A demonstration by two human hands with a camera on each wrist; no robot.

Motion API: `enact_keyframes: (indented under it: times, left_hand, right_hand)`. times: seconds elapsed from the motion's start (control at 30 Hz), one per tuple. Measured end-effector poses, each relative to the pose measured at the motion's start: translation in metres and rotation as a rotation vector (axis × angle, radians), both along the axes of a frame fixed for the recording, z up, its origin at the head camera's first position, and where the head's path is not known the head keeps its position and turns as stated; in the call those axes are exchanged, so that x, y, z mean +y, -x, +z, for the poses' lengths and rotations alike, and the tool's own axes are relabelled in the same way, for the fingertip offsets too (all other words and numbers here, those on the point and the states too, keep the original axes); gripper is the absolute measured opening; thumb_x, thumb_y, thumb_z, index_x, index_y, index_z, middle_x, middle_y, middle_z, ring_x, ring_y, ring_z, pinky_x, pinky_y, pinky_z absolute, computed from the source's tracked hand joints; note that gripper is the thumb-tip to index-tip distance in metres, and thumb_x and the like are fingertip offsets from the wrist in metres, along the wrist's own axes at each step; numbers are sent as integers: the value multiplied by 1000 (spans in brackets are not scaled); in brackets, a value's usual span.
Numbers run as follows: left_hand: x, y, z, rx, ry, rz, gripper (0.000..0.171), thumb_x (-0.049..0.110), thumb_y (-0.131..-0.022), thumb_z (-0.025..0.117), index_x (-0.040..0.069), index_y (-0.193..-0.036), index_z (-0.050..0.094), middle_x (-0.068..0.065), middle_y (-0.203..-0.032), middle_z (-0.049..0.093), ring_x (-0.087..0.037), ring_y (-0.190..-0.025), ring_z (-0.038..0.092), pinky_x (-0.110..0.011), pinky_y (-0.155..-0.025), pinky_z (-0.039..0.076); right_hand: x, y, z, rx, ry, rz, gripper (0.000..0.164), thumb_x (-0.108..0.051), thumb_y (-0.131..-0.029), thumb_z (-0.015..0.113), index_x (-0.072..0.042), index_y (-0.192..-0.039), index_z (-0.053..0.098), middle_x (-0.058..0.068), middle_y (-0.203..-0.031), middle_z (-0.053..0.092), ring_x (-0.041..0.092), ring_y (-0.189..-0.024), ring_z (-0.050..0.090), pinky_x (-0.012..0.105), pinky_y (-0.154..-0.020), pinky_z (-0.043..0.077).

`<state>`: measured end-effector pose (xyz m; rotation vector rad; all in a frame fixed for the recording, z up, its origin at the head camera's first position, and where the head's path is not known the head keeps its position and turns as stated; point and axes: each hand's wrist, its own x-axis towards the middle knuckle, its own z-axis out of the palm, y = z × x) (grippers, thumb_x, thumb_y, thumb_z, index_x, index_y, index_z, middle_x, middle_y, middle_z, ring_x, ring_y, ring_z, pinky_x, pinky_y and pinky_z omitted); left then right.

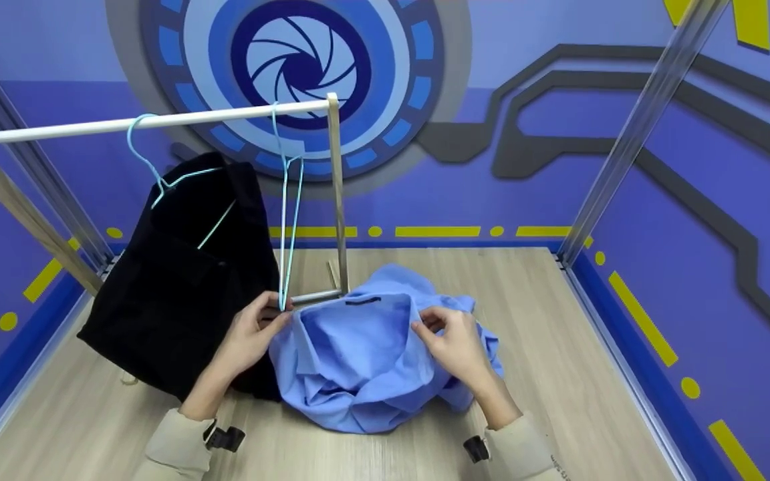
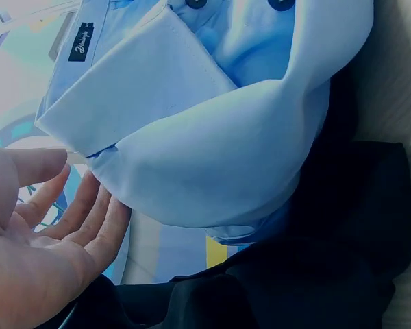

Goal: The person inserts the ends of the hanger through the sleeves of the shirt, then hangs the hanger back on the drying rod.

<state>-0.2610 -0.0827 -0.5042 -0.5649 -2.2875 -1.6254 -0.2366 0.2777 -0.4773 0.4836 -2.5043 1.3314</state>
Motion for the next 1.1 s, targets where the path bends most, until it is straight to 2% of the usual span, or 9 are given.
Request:
enact_keyframes:
  times: [0.17,0.3,0.47,0.6,0.73,0.9,1.1]
  left_hand:
    - [-1,-3,7,48,-5,105,11,-2,-98,64,-1,-109,68,-10,-104,69,-23,-90,67,-32,-76,56]
    - [-3,-4,17,104,-44,191,11,2,-102,61,1,-108,70,-8,-103,70,-21,-90,66,-30,-77,53]
    - [-1,-5,32,148,-115,230,16,8,-105,59,1,-109,73,-11,-103,69,-19,-89,64,-26,-75,52]
    - [2,-9,45,169,-170,231,17,10,-104,61,0,-109,74,-10,-102,69,-18,-89,64,-25,-74,52]
    - [7,-13,55,181,-195,202,17,10,-103,63,-1,-111,74,-7,-104,69,-20,-92,65,-26,-76,53]
    - [13,-15,65,146,-202,164,18,9,-103,63,-1,-114,74,-6,-106,70,-23,-94,66,-27,-76,53]
    - [18,-10,72,106,-216,154,19,12,-102,65,0,-114,74,-6,-104,70,-21,-93,67,-28,-79,55]
  right_hand:
    - [-1,0,0,5,-2,4,4,-6,-91,79,-4,-94,76,-5,-78,70,14,-62,63,27,-48,50]
    - [-2,0,-2,20,-15,2,7,-9,-92,79,-3,-94,76,-6,-79,70,13,-64,64,26,-49,50]
    - [-2,0,-3,31,-24,-10,7,-10,-92,79,-3,-94,77,-7,-80,71,13,-65,65,25,-51,50]
    - [-1,0,-3,29,-26,-8,7,-10,-92,79,-4,-94,77,-7,-80,70,13,-65,65,25,-50,50]
    - [-1,1,-5,24,-27,-6,5,-8,-92,79,-5,-94,77,-7,-80,70,14,-66,65,26,-50,51]
    - [0,1,-6,27,-30,-4,4,-6,-91,78,-6,-95,77,-7,-81,71,13,-69,65,26,-53,52]
    - [-1,2,-8,64,-20,-21,7,-2,-89,79,-8,-92,77,-8,-80,71,13,-70,66,21,-62,51]
